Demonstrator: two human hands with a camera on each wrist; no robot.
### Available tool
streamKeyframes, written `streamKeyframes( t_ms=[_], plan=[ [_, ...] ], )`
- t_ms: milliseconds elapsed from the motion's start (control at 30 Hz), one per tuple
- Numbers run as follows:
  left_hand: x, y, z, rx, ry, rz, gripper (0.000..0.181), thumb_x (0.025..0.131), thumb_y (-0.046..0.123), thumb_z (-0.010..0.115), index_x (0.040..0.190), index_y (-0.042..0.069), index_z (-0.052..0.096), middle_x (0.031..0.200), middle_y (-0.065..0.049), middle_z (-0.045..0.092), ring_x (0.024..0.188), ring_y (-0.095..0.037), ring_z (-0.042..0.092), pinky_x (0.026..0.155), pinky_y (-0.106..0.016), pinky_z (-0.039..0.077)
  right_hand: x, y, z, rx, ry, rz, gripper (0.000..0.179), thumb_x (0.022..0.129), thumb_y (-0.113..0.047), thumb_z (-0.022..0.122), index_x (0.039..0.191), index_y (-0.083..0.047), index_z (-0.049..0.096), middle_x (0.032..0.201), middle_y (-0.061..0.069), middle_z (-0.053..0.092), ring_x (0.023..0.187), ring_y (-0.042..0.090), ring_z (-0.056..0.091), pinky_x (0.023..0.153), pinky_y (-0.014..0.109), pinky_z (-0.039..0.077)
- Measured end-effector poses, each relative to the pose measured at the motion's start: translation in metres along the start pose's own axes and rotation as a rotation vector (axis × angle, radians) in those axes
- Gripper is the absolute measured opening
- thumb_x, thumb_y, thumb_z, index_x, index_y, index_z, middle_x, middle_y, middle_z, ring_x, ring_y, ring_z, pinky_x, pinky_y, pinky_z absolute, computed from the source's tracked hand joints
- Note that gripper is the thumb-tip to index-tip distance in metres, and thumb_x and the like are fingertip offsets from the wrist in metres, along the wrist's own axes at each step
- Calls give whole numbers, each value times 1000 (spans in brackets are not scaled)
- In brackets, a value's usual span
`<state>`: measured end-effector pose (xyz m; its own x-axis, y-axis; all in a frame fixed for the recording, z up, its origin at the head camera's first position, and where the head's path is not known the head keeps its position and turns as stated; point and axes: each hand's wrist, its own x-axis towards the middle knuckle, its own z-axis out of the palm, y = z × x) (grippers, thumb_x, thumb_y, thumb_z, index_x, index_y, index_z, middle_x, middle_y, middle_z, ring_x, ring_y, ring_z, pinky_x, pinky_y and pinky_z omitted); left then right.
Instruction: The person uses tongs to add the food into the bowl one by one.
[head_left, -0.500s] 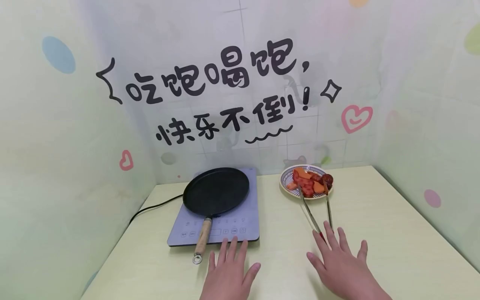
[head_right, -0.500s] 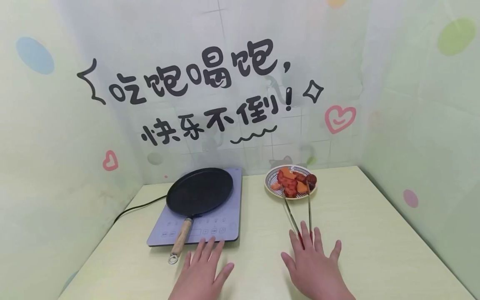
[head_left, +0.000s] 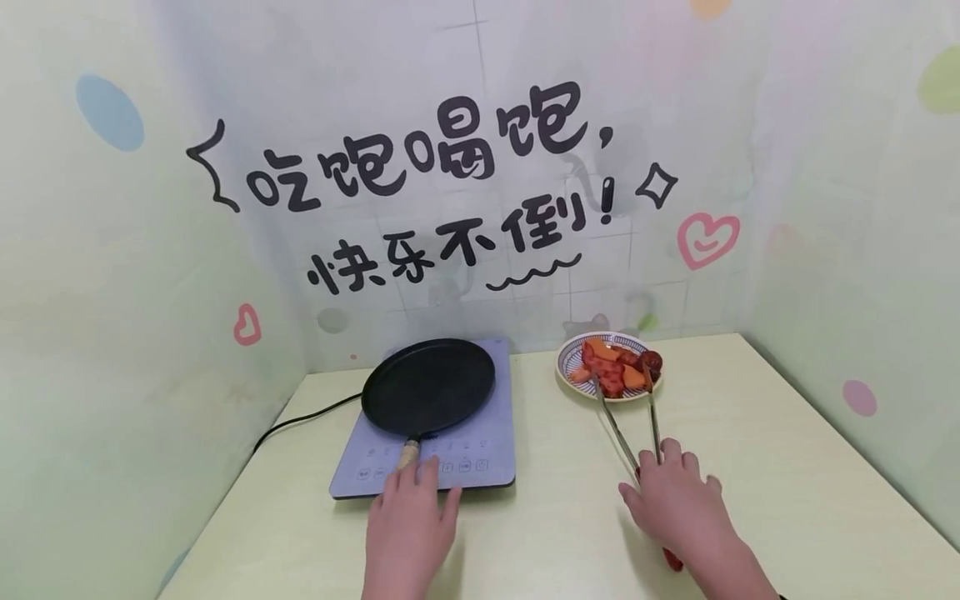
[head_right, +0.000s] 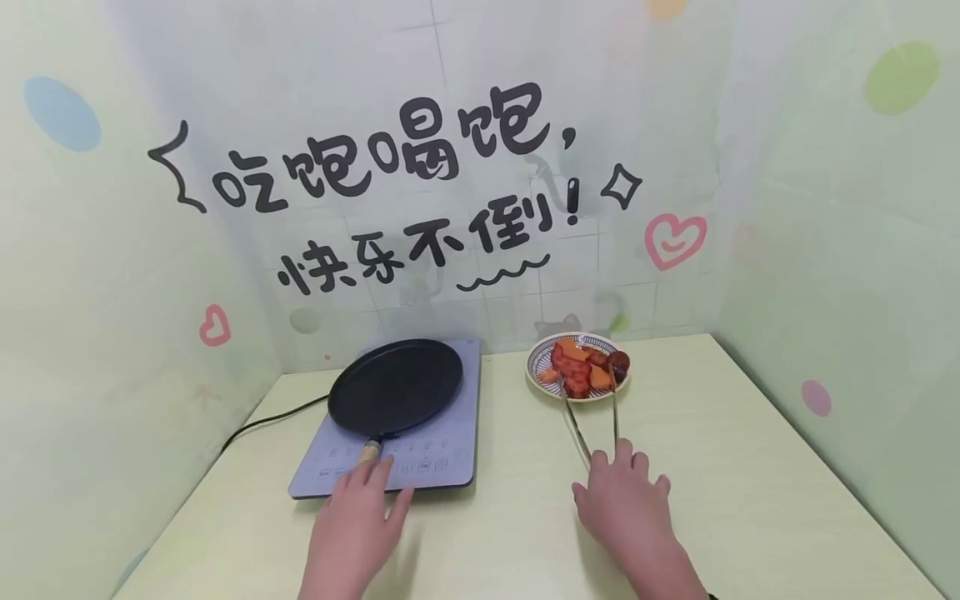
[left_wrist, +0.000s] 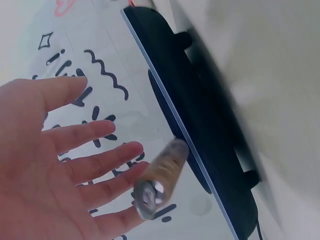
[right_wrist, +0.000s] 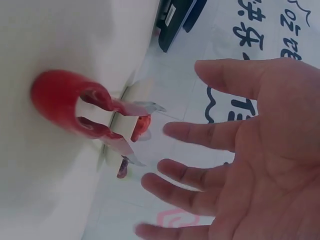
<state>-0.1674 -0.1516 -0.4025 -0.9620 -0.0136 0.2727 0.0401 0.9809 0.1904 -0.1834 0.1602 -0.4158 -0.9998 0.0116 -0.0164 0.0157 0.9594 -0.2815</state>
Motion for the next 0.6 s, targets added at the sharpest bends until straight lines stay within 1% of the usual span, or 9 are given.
streamKeyframes(
  t_ms=[67,133,200,267,333,433,533,600],
  plan=[
    [4,-6,1,-7,10,-18,55,100,39,72,141,3,64,144,-26,62,129,-48,60,94,-65,55,6,0,-2,4,-14,15,51,100,-40,70,120,6,61,126,35,48,112,51,50,81,68,52],
    [6,-12,3,-18,17,-27,57,100,38,72,143,2,62,147,-28,58,129,-49,58,92,-65,55,11,0,-2,12,-42,28,49,99,-39,72,115,7,61,118,34,48,105,47,50,74,60,53],
    [9,-17,6,-32,18,-30,58,99,38,72,143,1,61,149,-30,55,129,-50,57,92,-65,56,15,1,-2,17,-84,46,50,98,-39,74,114,7,61,114,33,49,102,45,51,74,59,54],
    [11,-21,10,-42,13,-36,60,99,37,73,144,-1,60,148,-30,55,129,-50,56,94,-64,55,18,2,0,17,-124,59,50,97,-39,75,113,7,63,113,32,51,99,43,53,76,59,54],
    [14,-24,14,-52,3,-52,62,98,37,73,145,-2,59,148,-30,56,128,-49,56,96,-63,54,20,3,1,16,-160,70,51,97,-40,75,112,7,63,109,30,52,96,41,56,77,58,54],
    [17,-27,18,-80,-21,-97,63,99,36,73,148,-1,58,149,-28,57,130,-49,56,99,-63,54,26,5,4,3,-209,73,50,99,-40,74,112,7,64,104,26,58,87,34,60,73,51,54],
    [21,-31,18,-138,-16,-141,56,101,33,70,145,0,61,150,-26,58,133,-50,57,102,-64,53,33,6,7,14,-241,74,46,100,-38,73,112,6,65,96,19,62,79,28,59,67,42,51],
    [24,-35,17,-210,-5,-178,50,103,29,66,143,0,64,150,-25,59,135,-51,58,104,-64,51,37,6,10,32,-237,68,39,101,-34,72,109,4,66,90,14,63,74,25,58,64,38,48]
  ],
)
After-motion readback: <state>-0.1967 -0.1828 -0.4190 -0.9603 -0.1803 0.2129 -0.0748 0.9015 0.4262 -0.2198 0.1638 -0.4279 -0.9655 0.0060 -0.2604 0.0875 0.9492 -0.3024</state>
